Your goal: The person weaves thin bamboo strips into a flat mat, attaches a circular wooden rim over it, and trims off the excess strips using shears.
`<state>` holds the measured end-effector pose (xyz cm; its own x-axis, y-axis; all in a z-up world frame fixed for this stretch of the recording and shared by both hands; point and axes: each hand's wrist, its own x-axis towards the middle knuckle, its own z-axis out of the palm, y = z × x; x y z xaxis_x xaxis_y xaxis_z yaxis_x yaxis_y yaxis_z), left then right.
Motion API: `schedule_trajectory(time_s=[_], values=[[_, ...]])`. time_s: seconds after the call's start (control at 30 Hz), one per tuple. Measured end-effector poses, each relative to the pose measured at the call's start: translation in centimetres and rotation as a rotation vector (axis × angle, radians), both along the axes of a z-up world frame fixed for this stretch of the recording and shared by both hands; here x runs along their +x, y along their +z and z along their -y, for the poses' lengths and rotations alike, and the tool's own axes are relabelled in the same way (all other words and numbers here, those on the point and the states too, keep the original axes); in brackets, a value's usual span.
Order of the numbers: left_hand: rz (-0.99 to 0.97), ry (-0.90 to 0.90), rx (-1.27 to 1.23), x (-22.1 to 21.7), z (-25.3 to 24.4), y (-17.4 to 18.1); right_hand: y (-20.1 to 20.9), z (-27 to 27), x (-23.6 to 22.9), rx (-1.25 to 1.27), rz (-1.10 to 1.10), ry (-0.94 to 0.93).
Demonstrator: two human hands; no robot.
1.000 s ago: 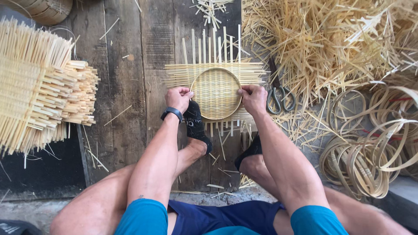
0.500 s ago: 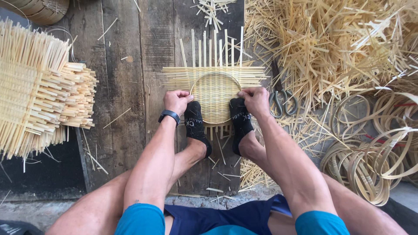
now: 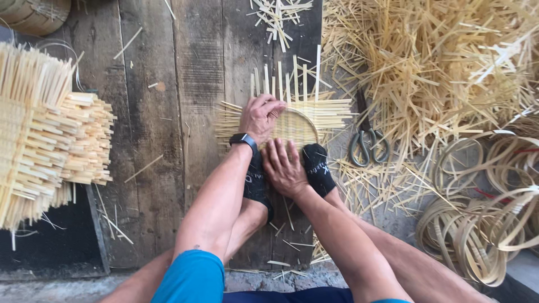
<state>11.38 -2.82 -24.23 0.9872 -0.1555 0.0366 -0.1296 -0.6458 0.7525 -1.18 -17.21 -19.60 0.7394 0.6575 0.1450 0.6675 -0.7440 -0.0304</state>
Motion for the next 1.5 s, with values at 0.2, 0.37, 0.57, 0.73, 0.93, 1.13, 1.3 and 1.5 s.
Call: schedule_trajectory(time_s=[0.2, 0.37, 0.57, 0.73, 0.93, 1.13, 1.3, 1.5], values=[[-0.033, -0.050, 0.018, 0.5, -0.1, 0.4, 5.7, 0.0, 3.7, -0.067, -0.565, -0.039], [-0.026, -0.090, -0.069, 0.5, -0.6, 1.4, 4.9, 4.3, 11.4, 0.466, -0.051, -0.193], [-0.285, 0.076, -0.185, 1.3, -0.2, 1.4, -1.3, 5.0, 13.6, 0.634, -0.921, -0.718], [-0.445, 0.130, -0.195, 2.1, -0.3, -0.3, -2.6, 5.3, 13.5, 0.918, -0.995, -0.707], [-0.290, 0.240, -0.356, 1.1, -0.8, -0.7, 3.8, 10.4, 12.1, 0.904, -0.461, -0.574], [-0.437, -0.097, -0.143, 1.2, -0.2, 9.3, 21.9, 24.6, 10.3, -0.315, -0.604, -0.585], [0.114, -0.220, -0.043, -2.8, 2.1, 17.1, 20.6, 29.0, 4.5, -0.170, -0.709, -0.832], [0.412, -0.538, 0.466, -11.6, 2.6, 10.4, 3.2, 26.3, 0.9, 0.145, -0.755, -0.856]])
